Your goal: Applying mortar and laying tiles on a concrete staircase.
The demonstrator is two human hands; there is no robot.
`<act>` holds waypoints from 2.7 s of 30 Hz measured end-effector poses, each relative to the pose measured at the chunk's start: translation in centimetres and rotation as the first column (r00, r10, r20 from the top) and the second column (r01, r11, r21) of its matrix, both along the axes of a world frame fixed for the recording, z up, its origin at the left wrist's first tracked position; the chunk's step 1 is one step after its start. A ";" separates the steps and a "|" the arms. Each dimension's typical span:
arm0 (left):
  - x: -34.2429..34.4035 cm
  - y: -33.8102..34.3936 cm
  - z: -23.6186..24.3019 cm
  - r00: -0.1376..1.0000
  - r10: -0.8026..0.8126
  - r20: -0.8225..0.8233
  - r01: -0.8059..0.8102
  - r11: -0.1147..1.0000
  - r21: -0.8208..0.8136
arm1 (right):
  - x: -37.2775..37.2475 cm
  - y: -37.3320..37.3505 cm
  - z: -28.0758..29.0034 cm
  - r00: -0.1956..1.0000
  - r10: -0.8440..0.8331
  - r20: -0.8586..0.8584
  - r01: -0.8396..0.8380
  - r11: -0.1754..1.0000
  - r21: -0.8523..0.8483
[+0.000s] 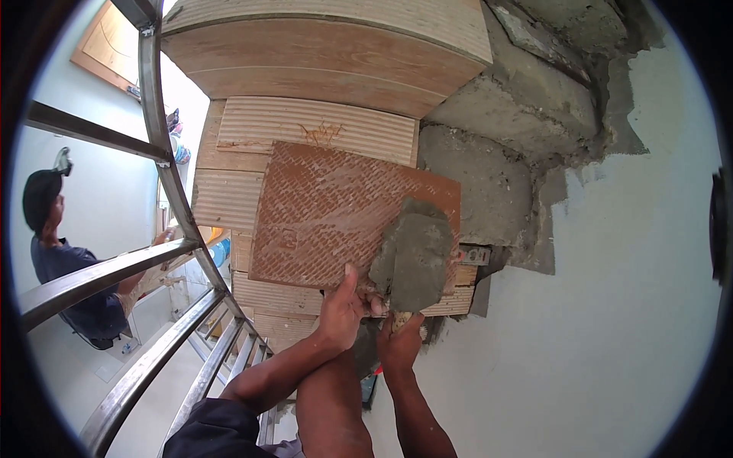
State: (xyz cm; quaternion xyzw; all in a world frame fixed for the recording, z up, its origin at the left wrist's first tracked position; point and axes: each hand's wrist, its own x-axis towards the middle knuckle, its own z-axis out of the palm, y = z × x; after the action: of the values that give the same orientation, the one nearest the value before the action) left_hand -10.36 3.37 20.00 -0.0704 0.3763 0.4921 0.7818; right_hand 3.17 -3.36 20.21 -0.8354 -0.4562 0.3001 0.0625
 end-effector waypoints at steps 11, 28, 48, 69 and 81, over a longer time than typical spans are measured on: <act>-0.5 1.1 2.2 0.919 -0.244 -0.310 0.194 0.964 -0.184 | 0.0 -1.1 3.0 0.998 0.049 0.035 -0.046 0.995 -0.093; -0.5 0.9 1.3 0.923 -0.246 -0.296 0.176 0.954 -0.244 | 4.5 -11.0 6.0 0.993 -0.002 0.121 0.049 0.922 -0.384; -0.1 -0.9 -2.3 0.922 -0.157 -0.354 0.097 0.979 -0.182 | 14.2 9.4 6.1 0.759 0.150 -0.634 -0.285 0.951 -0.117; 0.8 -0.2 -1.4 0.962 -0.056 -0.269 0.026 0.993 -0.113 | 18.4 9.0 13.1 0.711 0.701 0.048 -0.702 0.712 0.014; 1.9 0.7 -3.0 0.958 0.033 -0.285 -0.026 0.999 0.028 | 11.3 22.6 9.4 0.417 0.886 0.203 -0.849 0.459 -0.262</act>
State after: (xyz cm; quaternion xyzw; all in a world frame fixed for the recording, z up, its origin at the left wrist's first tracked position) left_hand -8.46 4.06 16.97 0.0052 0.4782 0.5133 0.7126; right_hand 14.42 19.21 29.64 -0.5167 -0.8066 0.1800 -0.2237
